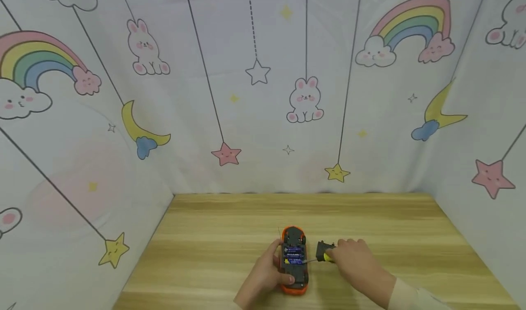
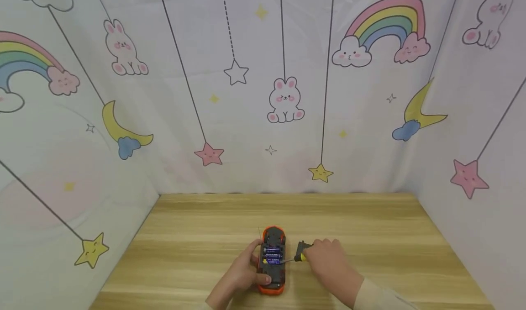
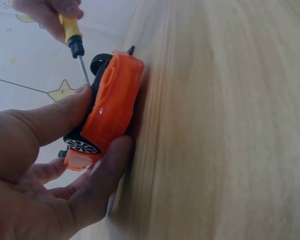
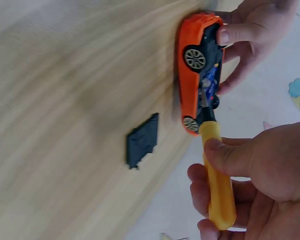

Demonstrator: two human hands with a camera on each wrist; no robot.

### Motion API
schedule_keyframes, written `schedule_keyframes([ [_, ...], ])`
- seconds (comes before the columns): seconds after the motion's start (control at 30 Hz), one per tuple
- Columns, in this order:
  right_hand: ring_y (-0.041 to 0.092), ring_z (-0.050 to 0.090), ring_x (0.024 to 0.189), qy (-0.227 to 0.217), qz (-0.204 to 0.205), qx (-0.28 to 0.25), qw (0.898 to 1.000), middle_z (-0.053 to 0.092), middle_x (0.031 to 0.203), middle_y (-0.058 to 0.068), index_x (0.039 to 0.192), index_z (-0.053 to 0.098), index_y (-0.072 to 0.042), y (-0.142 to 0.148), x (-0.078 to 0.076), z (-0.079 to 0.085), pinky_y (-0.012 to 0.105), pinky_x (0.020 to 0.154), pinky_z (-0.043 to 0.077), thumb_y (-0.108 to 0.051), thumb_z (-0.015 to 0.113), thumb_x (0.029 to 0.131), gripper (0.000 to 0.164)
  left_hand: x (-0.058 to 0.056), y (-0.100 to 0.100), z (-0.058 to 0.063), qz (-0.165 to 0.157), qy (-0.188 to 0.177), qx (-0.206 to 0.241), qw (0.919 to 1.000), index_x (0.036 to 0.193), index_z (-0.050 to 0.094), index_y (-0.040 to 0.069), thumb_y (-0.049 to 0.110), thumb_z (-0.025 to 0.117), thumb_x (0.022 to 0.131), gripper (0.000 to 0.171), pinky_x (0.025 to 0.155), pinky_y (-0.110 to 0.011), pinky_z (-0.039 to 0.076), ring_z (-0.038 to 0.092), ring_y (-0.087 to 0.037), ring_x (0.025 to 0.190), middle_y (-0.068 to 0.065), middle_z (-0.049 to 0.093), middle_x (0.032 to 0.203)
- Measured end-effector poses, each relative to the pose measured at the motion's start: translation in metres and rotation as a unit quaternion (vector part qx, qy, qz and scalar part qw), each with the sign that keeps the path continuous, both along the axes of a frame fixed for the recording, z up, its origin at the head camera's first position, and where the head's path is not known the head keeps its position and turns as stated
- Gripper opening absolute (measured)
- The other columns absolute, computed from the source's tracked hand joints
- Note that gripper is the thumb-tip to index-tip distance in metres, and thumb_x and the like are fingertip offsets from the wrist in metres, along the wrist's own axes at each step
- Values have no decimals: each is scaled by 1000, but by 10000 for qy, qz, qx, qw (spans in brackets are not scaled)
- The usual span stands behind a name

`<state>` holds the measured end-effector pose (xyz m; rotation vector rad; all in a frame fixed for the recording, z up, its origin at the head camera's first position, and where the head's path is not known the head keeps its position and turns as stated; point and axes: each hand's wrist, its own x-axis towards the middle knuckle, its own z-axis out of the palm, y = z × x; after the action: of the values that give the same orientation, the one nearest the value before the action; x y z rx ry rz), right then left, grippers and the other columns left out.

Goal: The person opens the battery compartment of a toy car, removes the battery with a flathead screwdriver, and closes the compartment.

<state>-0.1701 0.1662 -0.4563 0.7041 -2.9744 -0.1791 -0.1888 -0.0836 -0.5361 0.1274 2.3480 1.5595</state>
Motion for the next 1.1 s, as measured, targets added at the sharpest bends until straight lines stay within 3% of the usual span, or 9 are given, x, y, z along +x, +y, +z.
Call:
schedule_keyframes([
  [0.2,11,49,59,221,133,-625,9977,57,69,-5,109,80,-26,20,3,-22,32,51,43,-9,79,81,32,0,1,2,82,53,-284,9995,156,38,19,2,93,63,109,79,-46,54,61,-25,89,-9,64,101],
  [0.37,9,47,61,470,14,-788,9958,56,72,-7,111,79,-29,25,8,-32,29,49,39,-14,81,81,34,0,2,2,127,-128,-210,9996,156,38,21,1,92,64,109,72,-44,57,62,-26,88,-11,63,103],
  [0.53,15,52,67,796,-27,-300,9964,60,78,-3,111,78,-31,15,14,-23,33,56,43,-13,82,79,36,-1,2,2,124,-123,-203,9996,157,38,21,1,92,64,110,69,-42,57,62,-25,86,-11,63,102],
  [0.7,17,49,65,936,22,59,9956,61,78,1,105,79,-28,7,19,-10,33,56,35,-10,81,80,31,0,2,0,87,-108,-195,9997,157,38,19,0,93,64,109,69,-43,57,62,-25,87,-11,63,101],
  [0.97,15,50,64,1034,-100,340,9940,63,79,0,111,78,-31,6,19,0,31,55,38,-14,88,74,42,1,2,1,59,-188,-22,9998,157,37,20,-3,91,65,109,61,-40,59,64,-26,85,-12,63,102],
  [1.1,14,50,64,1000,-92,250,9946,63,80,0,112,78,-32,4,18,-2,30,54,37,-12,86,76,42,-1,2,0,95,-191,-62,9998,157,37,21,-1,91,65,109,65,-42,58,64,-25,85,-11,64,100],
])
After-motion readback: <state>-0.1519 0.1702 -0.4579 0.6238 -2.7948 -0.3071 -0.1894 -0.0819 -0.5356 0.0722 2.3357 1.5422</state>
